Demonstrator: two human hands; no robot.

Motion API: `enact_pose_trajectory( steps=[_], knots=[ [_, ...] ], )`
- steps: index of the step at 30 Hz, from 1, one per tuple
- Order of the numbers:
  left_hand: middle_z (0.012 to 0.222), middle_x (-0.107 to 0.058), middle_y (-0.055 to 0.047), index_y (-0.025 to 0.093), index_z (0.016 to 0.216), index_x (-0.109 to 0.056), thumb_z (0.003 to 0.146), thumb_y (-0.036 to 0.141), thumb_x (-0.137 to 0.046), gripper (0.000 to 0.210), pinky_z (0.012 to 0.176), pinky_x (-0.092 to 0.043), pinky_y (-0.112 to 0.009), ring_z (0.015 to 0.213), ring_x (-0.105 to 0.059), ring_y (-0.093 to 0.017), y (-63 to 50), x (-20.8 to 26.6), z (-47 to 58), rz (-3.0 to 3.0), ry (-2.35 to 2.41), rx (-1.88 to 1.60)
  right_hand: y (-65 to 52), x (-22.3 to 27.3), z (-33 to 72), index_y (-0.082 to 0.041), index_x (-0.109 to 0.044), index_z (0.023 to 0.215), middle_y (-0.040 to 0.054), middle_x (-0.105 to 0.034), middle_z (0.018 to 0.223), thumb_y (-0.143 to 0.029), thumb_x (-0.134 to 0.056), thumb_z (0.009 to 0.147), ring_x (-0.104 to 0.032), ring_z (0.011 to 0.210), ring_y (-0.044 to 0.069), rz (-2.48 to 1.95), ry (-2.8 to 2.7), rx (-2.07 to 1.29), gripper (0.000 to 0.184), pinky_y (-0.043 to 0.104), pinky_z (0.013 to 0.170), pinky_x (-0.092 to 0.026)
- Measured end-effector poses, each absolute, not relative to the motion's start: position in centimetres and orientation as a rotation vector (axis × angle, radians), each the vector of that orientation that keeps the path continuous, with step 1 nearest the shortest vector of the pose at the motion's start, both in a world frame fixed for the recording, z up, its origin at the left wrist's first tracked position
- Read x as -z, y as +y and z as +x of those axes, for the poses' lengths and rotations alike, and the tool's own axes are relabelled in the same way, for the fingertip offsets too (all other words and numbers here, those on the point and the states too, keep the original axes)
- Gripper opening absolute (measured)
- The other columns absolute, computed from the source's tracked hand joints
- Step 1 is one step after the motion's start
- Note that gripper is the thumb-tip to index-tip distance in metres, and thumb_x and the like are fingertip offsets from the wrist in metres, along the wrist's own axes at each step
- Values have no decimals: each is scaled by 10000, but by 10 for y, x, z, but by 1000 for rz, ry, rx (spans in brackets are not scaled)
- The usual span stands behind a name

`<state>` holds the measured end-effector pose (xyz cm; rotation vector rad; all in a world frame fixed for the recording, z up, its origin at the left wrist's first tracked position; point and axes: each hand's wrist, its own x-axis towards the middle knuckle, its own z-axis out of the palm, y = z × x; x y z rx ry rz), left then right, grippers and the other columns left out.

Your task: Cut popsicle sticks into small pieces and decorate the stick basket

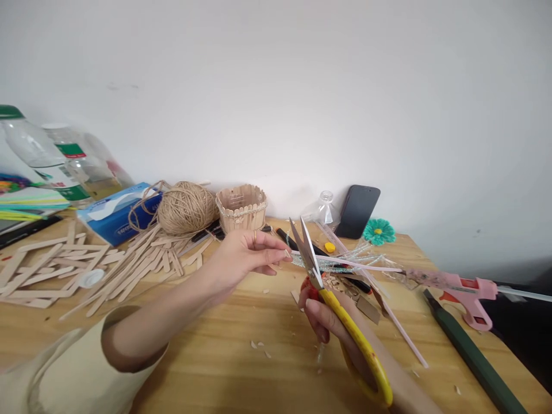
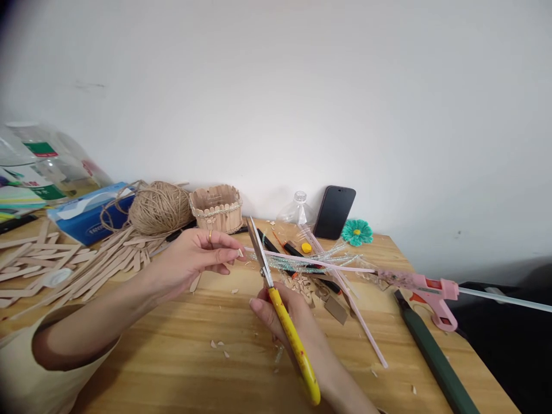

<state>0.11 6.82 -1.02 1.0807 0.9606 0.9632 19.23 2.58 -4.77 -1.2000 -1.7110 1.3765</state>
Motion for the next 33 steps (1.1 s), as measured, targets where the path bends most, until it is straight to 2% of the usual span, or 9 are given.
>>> enact_pose_trajectory(
  steps=[6,10,15,19,23,29,33],
  knots=[
    [719,-719,-29,152,678,-664,668,185,-681,38,572,-469,-225,651,-632,-124,67,7,3,1010,978,-921,25,50,193,-188,-457,684,-37,-405,576,-523,-489,827,-372,538,118,-1193,-1692,-1401,366,258,524,-315],
    [693,-706,-20,154,688,-663,632,215,-721,101,611,-477,-252,666,-632,-136,67,9,4,1044,978,-913,27,48,191,-195,-452,657,-35,-403,552,-468,-496,818,-368,527,123,-1196,-1677,-1406,319,259,501,-311],
    [659,-652,15,156,643,-659,559,201,-760,139,641,-471,-254,649,-581,-114,66,10,5,1122,977,-934,29,45,187,-201,-446,620,-43,-405,510,-388,-521,763,-364,480,116,-1205,-1624,-1393,247,257,483,-329],
    [597,-604,43,155,597,-622,570,149,-725,107,630,-448,-239,597,-538,-93,64,8,6,1226,994,-930,27,44,185,-205,-460,601,-35,-425,509,-314,-513,716,-386,503,128,-1231,-1572,-1387,167,249,473,-339],
    [651,-617,38,164,657,-614,594,127,-694,109,639,-458,-244,647,-568,-111,61,8,10,1329,1023,-911,25,40,182,-212,-414,546,-43,-415,491,-231,-495,676,-388,486,119,-1306,-1540,-1346,154,235,454,-334],
    [737,-668,9,173,686,-644,655,177,-672,43,709,-464,-256,744,-609,-143,54,16,16,1475,1088,-833,25,34,179,-198,-445,620,-61,-440,473,-298,-509,715,-394,422,91,-1335,-1429,-1367,152,219,429,-336],
    [741,-673,-1,175,716,-665,666,224,-679,72,655,-470,-252,727,-615,-157,50,18,19,1505,1132,-758,24,32,179,-184,-465,614,-53,-465,481,-298,-530,706,-415,426,84,-1296,-1411,-1401,161,210,428,-344]
  ],
)
